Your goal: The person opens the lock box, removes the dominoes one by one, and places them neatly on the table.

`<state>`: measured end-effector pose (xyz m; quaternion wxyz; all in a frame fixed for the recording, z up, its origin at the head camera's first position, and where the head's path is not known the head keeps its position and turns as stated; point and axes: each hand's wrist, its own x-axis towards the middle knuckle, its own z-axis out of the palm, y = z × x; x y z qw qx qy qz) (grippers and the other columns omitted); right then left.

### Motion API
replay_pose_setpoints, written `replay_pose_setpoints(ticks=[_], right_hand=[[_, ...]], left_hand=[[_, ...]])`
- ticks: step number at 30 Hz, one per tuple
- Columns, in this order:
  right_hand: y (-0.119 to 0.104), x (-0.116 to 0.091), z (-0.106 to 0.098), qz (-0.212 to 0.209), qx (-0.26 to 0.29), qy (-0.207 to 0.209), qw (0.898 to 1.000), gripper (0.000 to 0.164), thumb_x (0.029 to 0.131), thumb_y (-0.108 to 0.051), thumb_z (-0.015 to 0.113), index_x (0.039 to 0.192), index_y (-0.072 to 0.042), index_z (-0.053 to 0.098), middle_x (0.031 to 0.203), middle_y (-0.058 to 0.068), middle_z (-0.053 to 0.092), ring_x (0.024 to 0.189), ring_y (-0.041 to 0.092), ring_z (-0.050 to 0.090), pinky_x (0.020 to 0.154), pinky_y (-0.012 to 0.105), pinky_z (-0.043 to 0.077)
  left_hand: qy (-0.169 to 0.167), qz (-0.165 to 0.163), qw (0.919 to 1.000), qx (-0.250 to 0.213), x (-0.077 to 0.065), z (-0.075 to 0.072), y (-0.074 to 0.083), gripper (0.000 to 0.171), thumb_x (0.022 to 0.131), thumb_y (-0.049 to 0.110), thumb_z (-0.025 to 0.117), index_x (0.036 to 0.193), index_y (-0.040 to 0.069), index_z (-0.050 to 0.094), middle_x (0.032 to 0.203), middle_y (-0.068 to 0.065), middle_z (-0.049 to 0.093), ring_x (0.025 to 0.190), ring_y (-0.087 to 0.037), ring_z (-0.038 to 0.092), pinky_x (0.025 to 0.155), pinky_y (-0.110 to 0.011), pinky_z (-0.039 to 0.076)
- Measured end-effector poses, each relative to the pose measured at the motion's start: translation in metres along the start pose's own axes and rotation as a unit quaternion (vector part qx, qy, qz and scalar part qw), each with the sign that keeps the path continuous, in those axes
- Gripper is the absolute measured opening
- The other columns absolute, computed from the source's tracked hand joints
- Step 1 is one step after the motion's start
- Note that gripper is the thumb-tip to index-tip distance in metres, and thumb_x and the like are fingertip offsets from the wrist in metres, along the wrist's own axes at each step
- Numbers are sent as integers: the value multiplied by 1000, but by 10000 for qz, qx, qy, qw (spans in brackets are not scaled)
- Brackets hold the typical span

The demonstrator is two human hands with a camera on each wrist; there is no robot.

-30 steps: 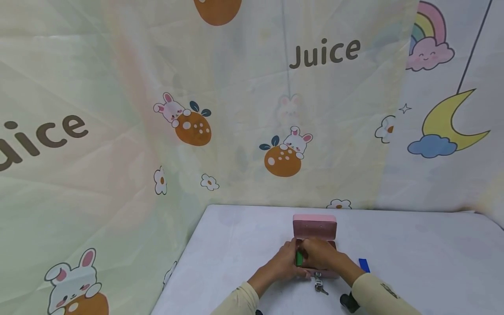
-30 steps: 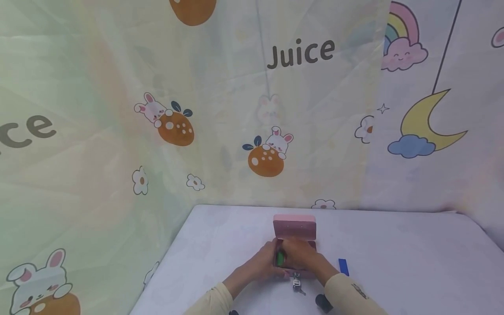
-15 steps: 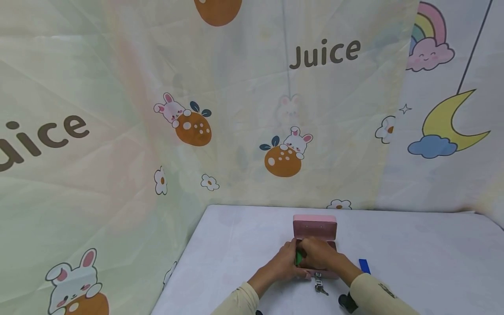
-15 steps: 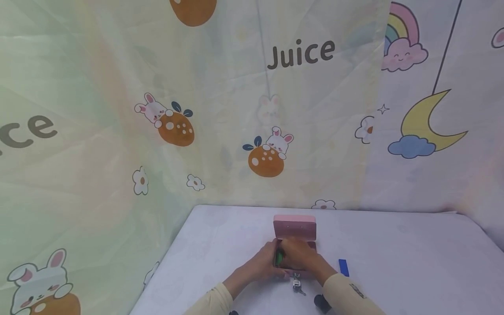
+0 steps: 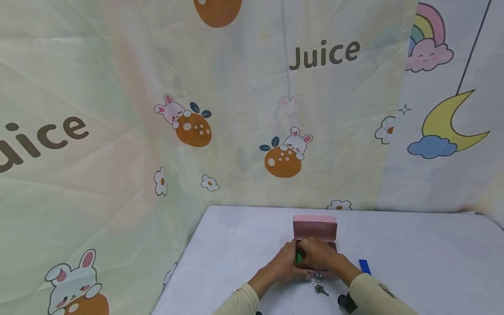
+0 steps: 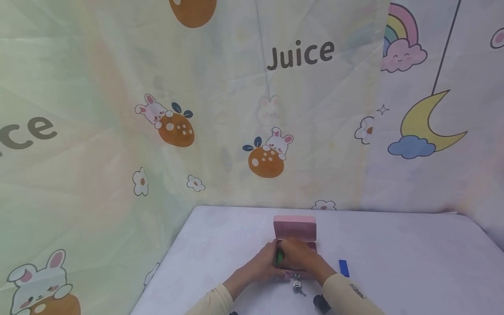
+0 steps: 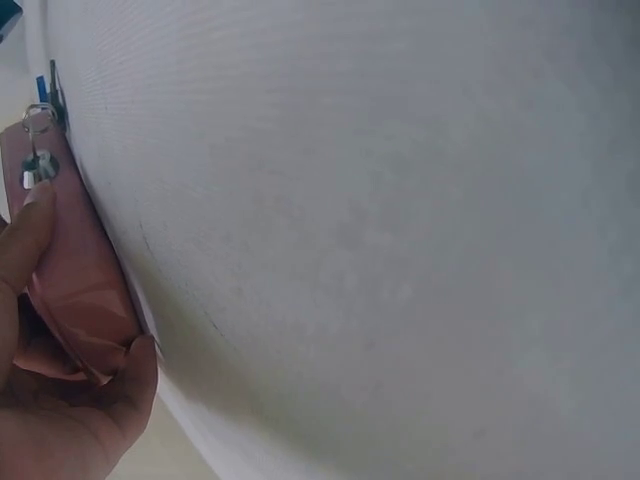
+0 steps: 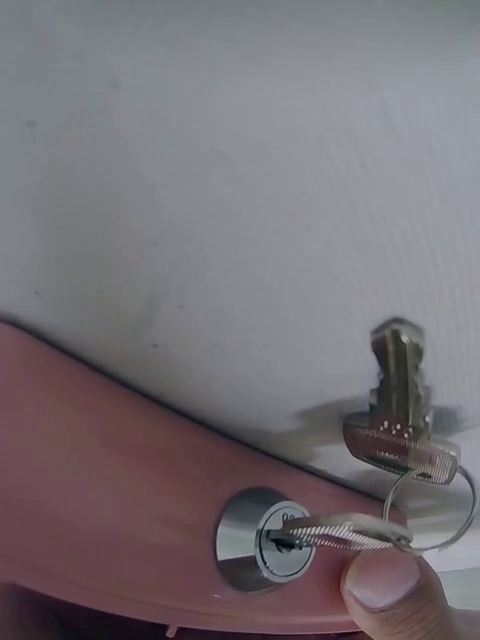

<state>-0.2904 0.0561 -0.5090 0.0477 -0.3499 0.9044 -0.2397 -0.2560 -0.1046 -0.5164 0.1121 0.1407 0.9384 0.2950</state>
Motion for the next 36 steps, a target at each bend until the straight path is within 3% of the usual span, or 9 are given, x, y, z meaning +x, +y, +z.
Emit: replay_pose_setpoints(ticks=[8,18,29,36], right_hand=[[0,1,0,-1,-79,-17,10000,37,75,-22,88,107,-13,74,85,-10,67,72,5,53,63,21,47],[-1,1,-1,248,168,-55,9995,35,75,-19,88,105,-10,74,79,-7,66,66,7,54,58,20,47],[-4,0,-8,266,360,-52,9990,40,74,-11,87,110,-9,71,91,-2,72,73,8,57,70,26,55],[-7,-3,-12,284,467,-107,9984,39,74,-9,87,110,-9,71,91,-1,72,73,8,57,69,26,55]], left_hand=[[21,-50,9999,104,1,2,0,105,73,40,89,154,14,28,131,-1,51,119,-9,50,106,-30,46],[82,159,9998,36,-2,-2,0,101,72,38,91,151,13,32,130,-3,53,119,-10,51,105,-29,46],[61,159,9999,-26,-2,-1,0,97,72,36,91,148,14,34,130,-4,53,118,-11,52,104,-30,47],[55,169,9998,-14,-2,-2,1,97,72,35,91,148,13,34,128,-3,53,114,-9,52,102,-29,48]])
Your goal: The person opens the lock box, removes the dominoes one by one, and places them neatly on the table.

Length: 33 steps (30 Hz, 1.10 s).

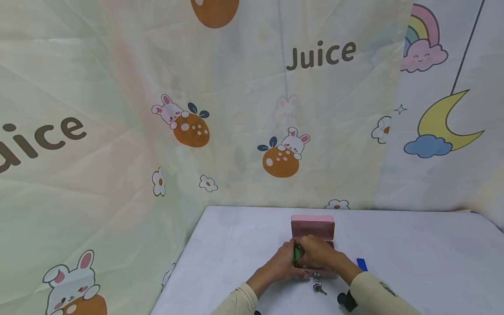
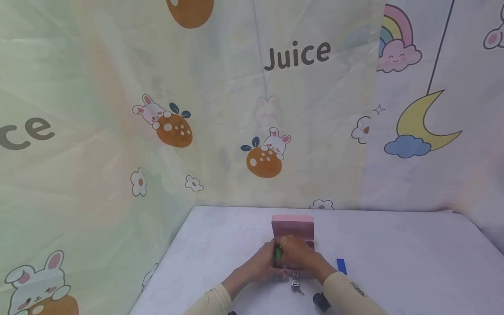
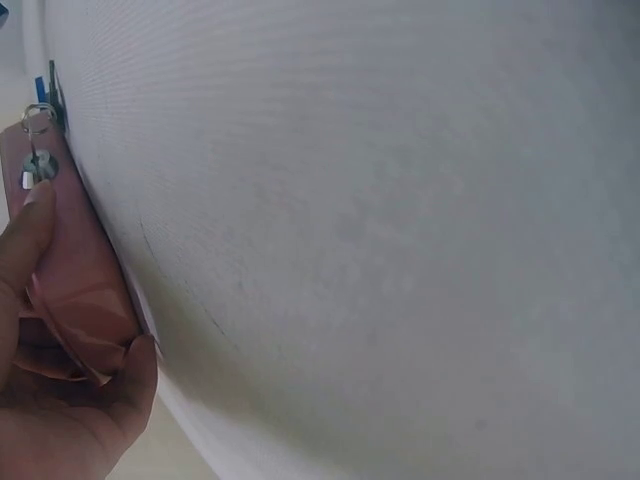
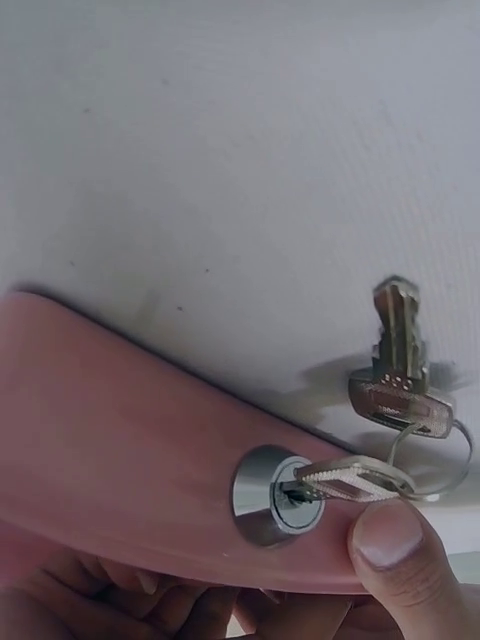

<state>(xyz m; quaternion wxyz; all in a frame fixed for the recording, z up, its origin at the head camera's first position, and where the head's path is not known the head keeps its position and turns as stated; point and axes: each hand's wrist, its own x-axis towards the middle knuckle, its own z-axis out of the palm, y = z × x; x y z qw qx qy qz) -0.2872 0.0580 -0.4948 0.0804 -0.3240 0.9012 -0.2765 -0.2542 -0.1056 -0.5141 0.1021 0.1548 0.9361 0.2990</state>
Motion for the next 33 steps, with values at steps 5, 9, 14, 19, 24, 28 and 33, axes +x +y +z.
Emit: replay_pose_setpoints(ticks=[5,9,14,19,24,28,33], right_hand=[[-2,0,-2,1,74,-51,10000,40,75,-10,86,112,-9,71,94,0,73,74,8,58,71,27,56],[-3,-1,-4,19,130,-112,9999,41,74,-9,86,112,-8,71,92,0,73,73,8,58,69,26,55],[-2,-2,-7,3,110,-121,9999,42,74,-10,87,112,-8,72,90,-1,73,71,7,58,66,24,53],[-1,-3,-8,-107,-37,-84,9999,44,73,-14,87,114,-9,72,90,-3,72,71,6,57,65,23,51],[2,-4,-8,-133,-154,-35,9998,42,73,-15,87,113,-10,73,86,-7,70,69,5,55,61,22,47],[4,-7,-8,-36,-202,-16,9998,34,74,-15,87,105,-11,74,77,-11,65,66,6,54,60,21,47],[6,-11,-10,74,-192,-3,9998,32,74,-16,87,103,-12,74,74,-12,62,67,7,54,60,23,47]], left_hand=[[4,2,10000,-25,1,-1,-1,96,73,34,91,148,14,35,127,-3,53,113,-9,52,102,-30,48],[-5,-14,10000,-61,1,0,-2,93,73,34,90,147,17,35,126,-1,53,112,-8,52,102,-30,48],[-6,-23,9999,-105,0,0,-1,94,73,33,90,147,17,35,125,0,52,111,-8,52,101,-30,49],[16,46,9999,-134,0,-1,-1,95,73,34,91,148,16,35,125,-1,53,113,-8,52,102,-30,49],[36,132,9999,-102,-1,-1,-2,96,72,35,91,148,17,35,126,0,53,115,-8,51,103,-30,48],[44,157,9998,-111,-1,1,-3,99,71,35,92,149,18,33,125,1,53,113,-7,50,102,-29,48],[46,143,9998,-102,-1,1,-2,103,70,34,92,151,19,30,126,1,53,113,-8,50,103,-31,47]])
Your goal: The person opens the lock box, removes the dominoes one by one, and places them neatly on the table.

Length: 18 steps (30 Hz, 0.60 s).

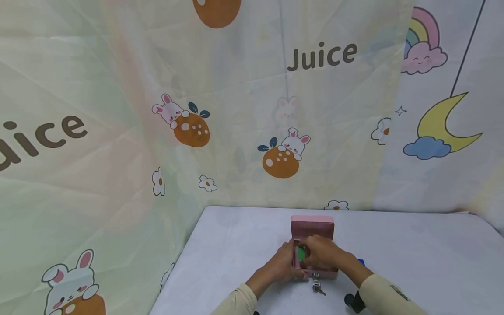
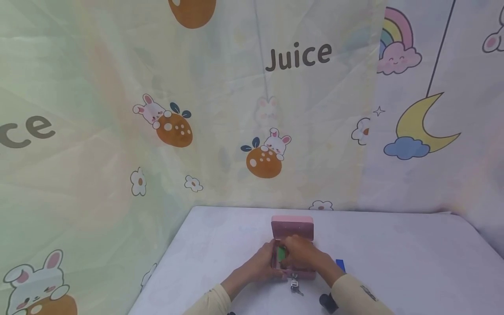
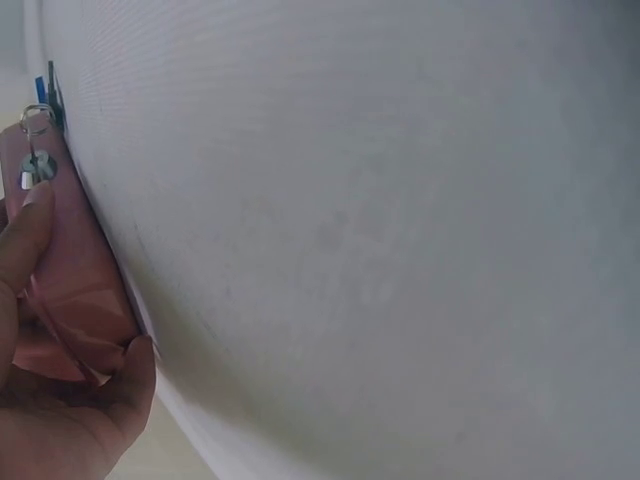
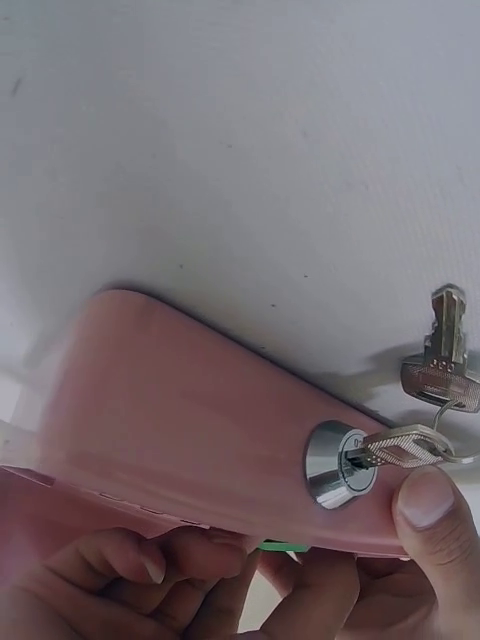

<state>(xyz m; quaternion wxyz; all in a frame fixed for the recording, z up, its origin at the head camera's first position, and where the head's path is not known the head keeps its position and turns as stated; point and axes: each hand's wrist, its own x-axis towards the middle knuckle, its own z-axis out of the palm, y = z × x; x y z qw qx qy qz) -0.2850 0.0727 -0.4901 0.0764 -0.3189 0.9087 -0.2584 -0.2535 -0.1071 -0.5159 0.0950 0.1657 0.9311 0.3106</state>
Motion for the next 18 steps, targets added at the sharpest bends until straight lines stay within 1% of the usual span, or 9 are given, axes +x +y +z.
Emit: replay_pose_setpoints(ticks=[5,10,13,18], right_hand=[[1,-3,-2,-13,16,14,10000,37,73,-17,89,106,-10,74,77,-8,65,68,9,54,60,24,48],[3,-5,-4,-67,-11,47,10000,37,72,-18,90,105,-10,75,73,-11,64,65,8,54,58,23,46],[3,-6,-6,-21,3,50,10000,37,71,-18,90,105,-11,76,71,-12,63,65,9,54,58,24,47],[2,-8,-8,169,50,9,9998,35,71,-16,90,102,-11,74,70,-10,61,66,11,54,59,26,48]], left_hand=[[21,37,10000,86,-1,0,1,102,70,34,92,150,20,31,125,1,53,111,-7,51,102,-30,48],[10,91,9999,107,0,0,0,102,70,31,92,151,23,29,128,4,52,114,-6,50,104,-30,47],[13,131,9999,84,0,0,-1,103,70,30,92,151,23,29,128,4,53,114,-6,50,103,-30,47],[12,130,9999,33,-1,0,0,103,70,29,92,152,23,29,127,6,53,111,-5,49,101,-29,48]])
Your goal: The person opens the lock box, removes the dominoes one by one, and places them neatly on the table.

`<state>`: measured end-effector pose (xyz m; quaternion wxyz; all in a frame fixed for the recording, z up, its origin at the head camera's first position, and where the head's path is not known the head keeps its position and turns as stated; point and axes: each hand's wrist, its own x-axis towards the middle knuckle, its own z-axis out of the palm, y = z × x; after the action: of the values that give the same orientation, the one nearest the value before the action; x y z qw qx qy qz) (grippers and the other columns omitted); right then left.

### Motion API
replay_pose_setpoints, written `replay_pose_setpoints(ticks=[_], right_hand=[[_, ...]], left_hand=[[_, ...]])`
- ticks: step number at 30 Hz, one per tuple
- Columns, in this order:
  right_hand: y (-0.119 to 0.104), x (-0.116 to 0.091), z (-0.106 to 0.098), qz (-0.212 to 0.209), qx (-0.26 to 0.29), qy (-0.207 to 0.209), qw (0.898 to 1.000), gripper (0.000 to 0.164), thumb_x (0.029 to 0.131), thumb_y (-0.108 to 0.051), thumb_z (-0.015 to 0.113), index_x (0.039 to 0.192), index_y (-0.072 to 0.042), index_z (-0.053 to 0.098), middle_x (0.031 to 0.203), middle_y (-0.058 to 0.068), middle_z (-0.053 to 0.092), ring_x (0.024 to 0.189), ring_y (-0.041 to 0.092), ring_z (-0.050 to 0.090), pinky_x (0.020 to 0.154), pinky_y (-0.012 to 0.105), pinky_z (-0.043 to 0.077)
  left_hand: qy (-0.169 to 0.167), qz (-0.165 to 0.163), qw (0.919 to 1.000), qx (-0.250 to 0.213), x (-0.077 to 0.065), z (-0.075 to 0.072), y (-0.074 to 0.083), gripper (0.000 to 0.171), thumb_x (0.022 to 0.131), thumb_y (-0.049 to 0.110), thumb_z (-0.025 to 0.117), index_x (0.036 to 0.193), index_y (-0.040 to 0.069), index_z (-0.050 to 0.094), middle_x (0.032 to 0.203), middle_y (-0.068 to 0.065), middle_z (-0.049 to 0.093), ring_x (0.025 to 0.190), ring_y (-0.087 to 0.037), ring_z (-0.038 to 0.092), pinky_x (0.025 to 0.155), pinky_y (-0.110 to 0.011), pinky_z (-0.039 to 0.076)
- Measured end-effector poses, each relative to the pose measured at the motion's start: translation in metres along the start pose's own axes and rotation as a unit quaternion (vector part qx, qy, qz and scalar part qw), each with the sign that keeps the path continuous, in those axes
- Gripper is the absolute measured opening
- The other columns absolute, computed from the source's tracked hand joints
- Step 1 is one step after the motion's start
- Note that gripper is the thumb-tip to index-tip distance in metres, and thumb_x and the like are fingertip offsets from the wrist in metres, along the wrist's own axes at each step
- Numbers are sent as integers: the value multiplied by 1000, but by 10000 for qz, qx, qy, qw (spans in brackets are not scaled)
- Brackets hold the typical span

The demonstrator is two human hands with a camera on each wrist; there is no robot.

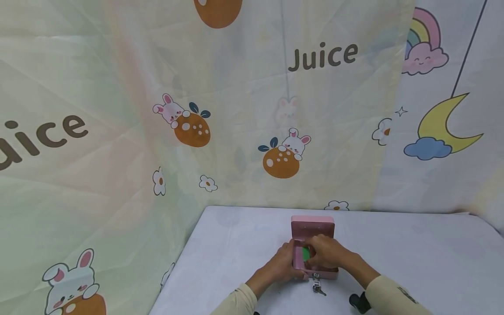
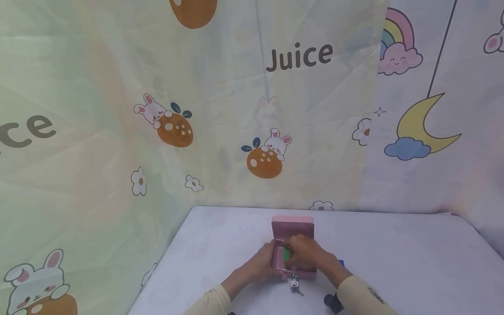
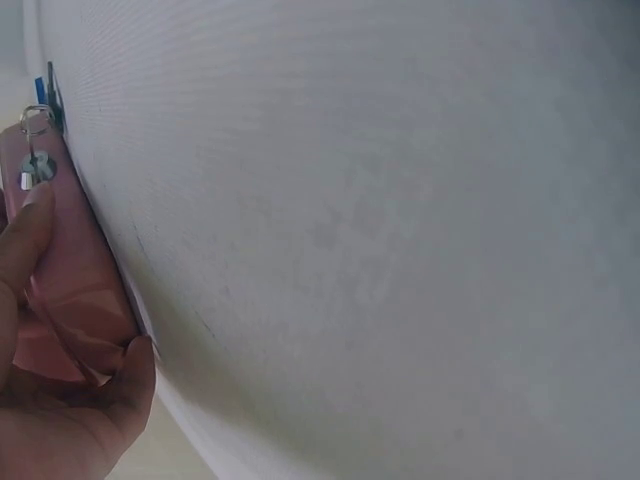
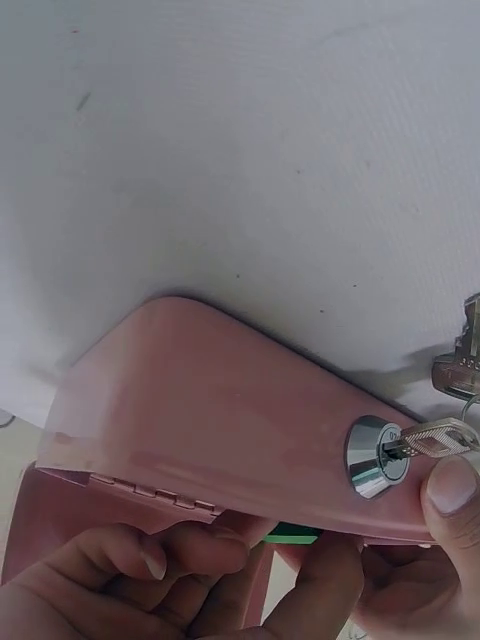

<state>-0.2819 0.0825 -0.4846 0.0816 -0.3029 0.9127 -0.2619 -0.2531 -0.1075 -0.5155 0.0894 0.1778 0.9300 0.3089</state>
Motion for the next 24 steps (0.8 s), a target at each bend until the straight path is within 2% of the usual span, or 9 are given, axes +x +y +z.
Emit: replay_pose_setpoints(ticks=[5,10,17,24], right_hand=[[0,-2,-3,71,-47,-16,10000,34,71,-16,90,101,-12,74,69,-9,59,66,11,53,58,26,47],[1,-3,-7,22,-145,-9,9999,39,70,-19,91,105,-10,76,71,-9,62,66,11,53,57,26,44],[2,-6,-12,278,-244,27,9993,40,69,-17,91,104,-12,75,72,-10,60,69,11,53,63,29,46],[5,-9,-14,222,-205,37,9995,39,69,-16,91,104,-11,74,70,-10,59,68,11,52,62,27,45]], left_hand=[[-26,-40,10000,-28,1,0,0,103,71,29,92,152,26,28,125,7,52,109,-5,49,100,-29,48],[-54,-4,10000,-32,1,0,-2,103,71,30,92,152,28,28,126,8,52,110,-4,48,101,-30,48],[-73,29,9999,81,3,3,-3,104,72,31,91,152,30,26,128,11,51,111,-3,47,103,-31,47],[-45,15,9999,113,3,3,-3,103,71,31,91,152,29,27,128,11,52,111,-4,47,103,-32,47]])
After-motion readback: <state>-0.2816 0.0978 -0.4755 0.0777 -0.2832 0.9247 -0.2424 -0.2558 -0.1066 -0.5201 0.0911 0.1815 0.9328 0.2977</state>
